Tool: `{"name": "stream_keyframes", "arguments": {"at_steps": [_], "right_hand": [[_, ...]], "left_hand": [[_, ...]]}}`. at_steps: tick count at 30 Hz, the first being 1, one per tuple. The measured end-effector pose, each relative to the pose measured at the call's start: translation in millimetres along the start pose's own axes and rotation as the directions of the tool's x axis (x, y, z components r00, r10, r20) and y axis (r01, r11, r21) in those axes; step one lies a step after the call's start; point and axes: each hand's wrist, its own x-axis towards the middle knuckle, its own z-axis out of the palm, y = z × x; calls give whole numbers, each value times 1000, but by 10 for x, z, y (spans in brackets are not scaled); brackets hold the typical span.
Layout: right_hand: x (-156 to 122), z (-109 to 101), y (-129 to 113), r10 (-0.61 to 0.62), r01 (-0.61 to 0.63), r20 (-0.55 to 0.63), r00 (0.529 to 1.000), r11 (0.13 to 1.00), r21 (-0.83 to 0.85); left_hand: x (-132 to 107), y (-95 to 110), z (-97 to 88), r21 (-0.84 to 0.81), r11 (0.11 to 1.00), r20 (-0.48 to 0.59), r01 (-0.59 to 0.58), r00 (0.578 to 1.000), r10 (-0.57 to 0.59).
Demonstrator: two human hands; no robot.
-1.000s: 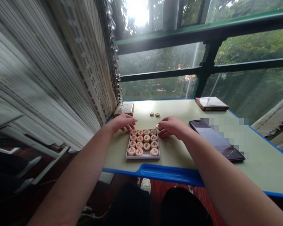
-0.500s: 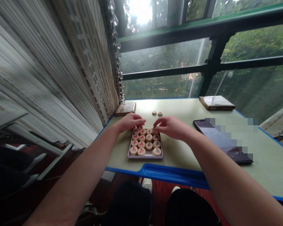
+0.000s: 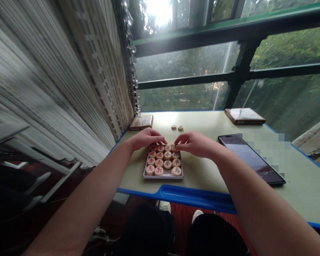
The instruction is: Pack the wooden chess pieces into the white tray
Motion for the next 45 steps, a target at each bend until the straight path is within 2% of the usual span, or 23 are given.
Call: {"name": "stream_keyframes", "arguments": {"at_steps": [6, 13, 17, 21, 24, 28, 36, 45], "right_hand": [[-34, -3, -43, 49, -50, -11, 999, 996, -78], [-78, -22, -70, -32, 30, -9, 999, 982, -188], [-97, -20, -97, -89, 70, -56, 995, 958, -277], [-160, 45, -180, -190, 189, 16, 982, 955, -228], [-209, 128, -259, -288, 303, 103, 952, 934, -191], [-229, 193, -318, -377, 396, 124, 918, 895, -208], [-215, 168, -281, -383, 389, 73, 921, 888, -247], [-194, 190, -270, -386, 396, 91, 918, 890, -227]], "left_hand": [[-12, -2, 2, 8, 1000, -5, -7, 1000, 7], [-10, -10, -2, 125, 992, -26, -23, 999, 27], [-2, -21, -2, 154, 988, -8, 0, 1000, 2], [-5, -16, -2, 140, 989, 3, 35, 999, -36], [-9, -8, -1, 132, 991, 5, 37, 999, -38], [-7, -4, -1, 137, 990, 7, 34, 999, -35], [-17, 17, 3, 162, 986, 1, 40, 999, -41], [10, -19, 24, 169, 985, -16, 32, 999, -30]]}}
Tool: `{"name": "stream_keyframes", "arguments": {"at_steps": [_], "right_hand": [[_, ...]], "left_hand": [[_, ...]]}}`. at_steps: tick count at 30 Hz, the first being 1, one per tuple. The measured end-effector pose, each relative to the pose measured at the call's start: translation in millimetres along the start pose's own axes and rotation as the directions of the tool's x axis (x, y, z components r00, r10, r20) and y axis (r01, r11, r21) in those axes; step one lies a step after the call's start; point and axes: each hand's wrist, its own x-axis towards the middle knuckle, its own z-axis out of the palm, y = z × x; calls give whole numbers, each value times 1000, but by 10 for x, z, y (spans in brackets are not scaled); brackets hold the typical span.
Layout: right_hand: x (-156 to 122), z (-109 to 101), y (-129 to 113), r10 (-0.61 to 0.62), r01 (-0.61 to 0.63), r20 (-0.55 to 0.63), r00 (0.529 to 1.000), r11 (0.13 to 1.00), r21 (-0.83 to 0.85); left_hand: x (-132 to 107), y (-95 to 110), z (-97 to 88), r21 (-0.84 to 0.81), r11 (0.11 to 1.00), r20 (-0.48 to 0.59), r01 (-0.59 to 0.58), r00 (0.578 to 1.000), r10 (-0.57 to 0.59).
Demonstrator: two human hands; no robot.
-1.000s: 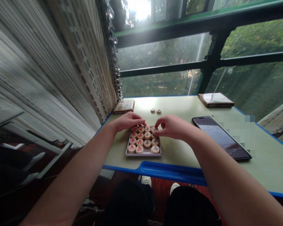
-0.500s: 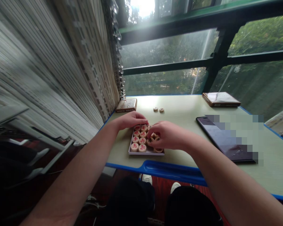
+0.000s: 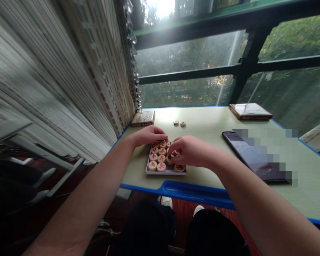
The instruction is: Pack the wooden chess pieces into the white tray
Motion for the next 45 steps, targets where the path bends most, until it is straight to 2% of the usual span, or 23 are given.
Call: {"name": "stream_keyframes", "arguments": {"at_steps": [3, 5, 7, 9, 11, 13, 15, 17, 20, 25, 31, 36, 40, 45], "right_hand": [[5, -6, 6, 50, -50, -2, 999, 999, 9], [19, -11, 34, 130, -131, -52, 990, 991, -23], [37, -14, 97, 241, -254, -144, 960, 963, -85], [51, -16, 194, 352, -385, -200, 914, 909, -158], [58, -14, 303, 445, -479, -183, 876, 845, -238], [62, -7, 390, 495, -513, -139, 858, 808, -289], [70, 7, 435, 497, -507, -112, 861, 814, -284], [85, 27, 442, 466, -475, -98, 880, 844, -249], [112, 51, 430, 429, -438, -89, 899, 877, -198], [113, 45, 412, 371, -377, -65, 926, 916, -135], [98, 40, 348, 351, -357, -64, 934, 920, -160], [101, 57, 372, 345, -350, -58, 937, 913, -208], [98, 68, 390, 329, -337, -73, 942, 909, -246], [112, 60, 376, 363, -377, -104, 926, 881, -285]], "left_hand": [[20, -19, -16, -12, 1000, -39, -8, 999, 8], [43, -47, -48, 31, 999, -142, 42, 989, -37], [63, -85, -97, 139, 980, -276, 141, 956, -99], [65, -121, -153, 199, 953, -335, 228, 930, -153], [46, -147, -202, 162, 947, -261, 278, 937, -231], [13, -158, -234, 125, 935, -105, 331, 942, -320], [-21, -153, -246, 117, 922, 14, 370, 927, -374], [-44, -136, -246, 82, 918, 65, 388, 917, -394], [-59, -103, -239, 10, 913, 85, 409, 909, -408], [-73, -67, -254, -23, 913, 117, 406, 908, -401], [-67, -80, -261, -48, 924, 105, 381, 921, -374], [-44, -133, -266, -98, 911, 66, 401, 916, -396], [-43, -154, -275, -138, 906, 81, 401, 916, -393], [-33, -156, -249, -214, 889, 48, 406, 913, -405]]}}
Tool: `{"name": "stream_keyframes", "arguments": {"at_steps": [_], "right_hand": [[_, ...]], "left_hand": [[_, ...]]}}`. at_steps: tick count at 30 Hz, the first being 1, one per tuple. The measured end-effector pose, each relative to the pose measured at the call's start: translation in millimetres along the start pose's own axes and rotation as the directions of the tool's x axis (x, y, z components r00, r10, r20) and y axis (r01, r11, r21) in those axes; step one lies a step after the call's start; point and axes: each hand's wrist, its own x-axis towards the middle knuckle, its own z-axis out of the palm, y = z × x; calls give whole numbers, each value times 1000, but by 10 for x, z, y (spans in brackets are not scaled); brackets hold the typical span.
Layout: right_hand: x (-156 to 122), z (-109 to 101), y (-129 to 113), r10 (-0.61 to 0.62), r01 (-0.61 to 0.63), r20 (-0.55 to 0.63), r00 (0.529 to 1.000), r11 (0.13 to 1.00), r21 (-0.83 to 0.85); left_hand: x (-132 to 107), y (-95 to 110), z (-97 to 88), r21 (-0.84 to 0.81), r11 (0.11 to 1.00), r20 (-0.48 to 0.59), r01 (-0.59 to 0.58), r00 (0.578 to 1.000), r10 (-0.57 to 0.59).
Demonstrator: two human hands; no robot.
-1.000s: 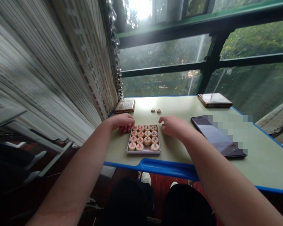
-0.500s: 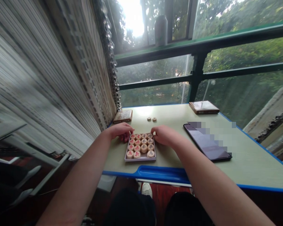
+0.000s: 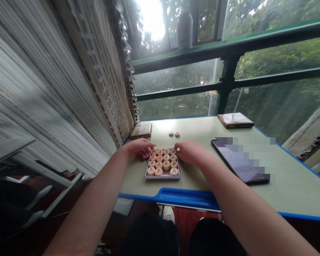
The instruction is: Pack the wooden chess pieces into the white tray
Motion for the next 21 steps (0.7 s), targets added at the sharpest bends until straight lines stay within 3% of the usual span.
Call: {"name": "stream_keyframes", "arguments": {"at_steps": [15, 21], "right_hand": [[99, 71, 103, 55, -54, -27, 998, 998, 22], [123, 102, 112, 75, -56, -182, 980, 992, 110]], "left_hand": [[63, -7, 45, -16, 998, -48, -63, 997, 62], [106, -16, 79, 36, 990, -81, -135, 987, 138]]}}
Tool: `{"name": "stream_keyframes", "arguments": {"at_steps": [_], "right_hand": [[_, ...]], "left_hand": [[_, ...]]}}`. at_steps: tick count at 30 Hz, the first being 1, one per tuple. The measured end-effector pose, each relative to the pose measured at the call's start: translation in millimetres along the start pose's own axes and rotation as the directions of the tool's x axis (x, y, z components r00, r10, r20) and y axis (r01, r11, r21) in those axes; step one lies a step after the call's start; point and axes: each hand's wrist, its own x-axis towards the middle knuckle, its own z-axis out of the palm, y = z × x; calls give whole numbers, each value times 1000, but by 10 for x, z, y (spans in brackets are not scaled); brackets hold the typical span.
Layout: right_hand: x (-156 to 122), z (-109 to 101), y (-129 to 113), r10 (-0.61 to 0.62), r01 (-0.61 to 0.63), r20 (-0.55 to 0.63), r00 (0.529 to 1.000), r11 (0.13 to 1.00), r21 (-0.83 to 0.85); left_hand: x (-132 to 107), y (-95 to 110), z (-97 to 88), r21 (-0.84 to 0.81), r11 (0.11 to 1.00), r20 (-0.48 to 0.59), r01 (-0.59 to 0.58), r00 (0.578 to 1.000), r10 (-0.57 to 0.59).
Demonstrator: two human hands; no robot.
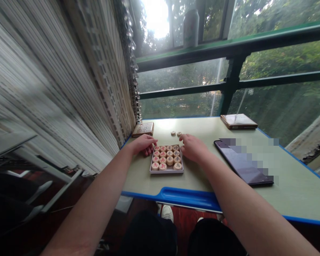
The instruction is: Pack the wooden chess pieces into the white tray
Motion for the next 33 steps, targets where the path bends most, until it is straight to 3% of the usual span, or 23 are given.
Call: {"name": "stream_keyframes", "arguments": {"at_steps": [5, 11, 19, 26, 33], "right_hand": [[92, 128, 78, -14, 16, -119, 993, 1000, 12], [201, 287, 221, -2, 3, -35, 999, 999, 35], [209, 297, 235, -36, 36, -22, 999, 999, 1], [212, 276, 242, 51, -58, -175, 983, 998, -40], [223, 268, 273, -106, 92, -126, 986, 990, -110]], "left_hand": [[45, -12, 21, 15, 999, -47, -39, 998, 40], [47, -15, 15, 44, 998, -29, -42, 999, 44], [40, -10, 37, 40, 998, -37, -51, 998, 52], [14, 2, 42, 35, 998, -43, -58, 997, 60], [22, -13, 50, 43, 997, -43, -70, 996, 72]]}}
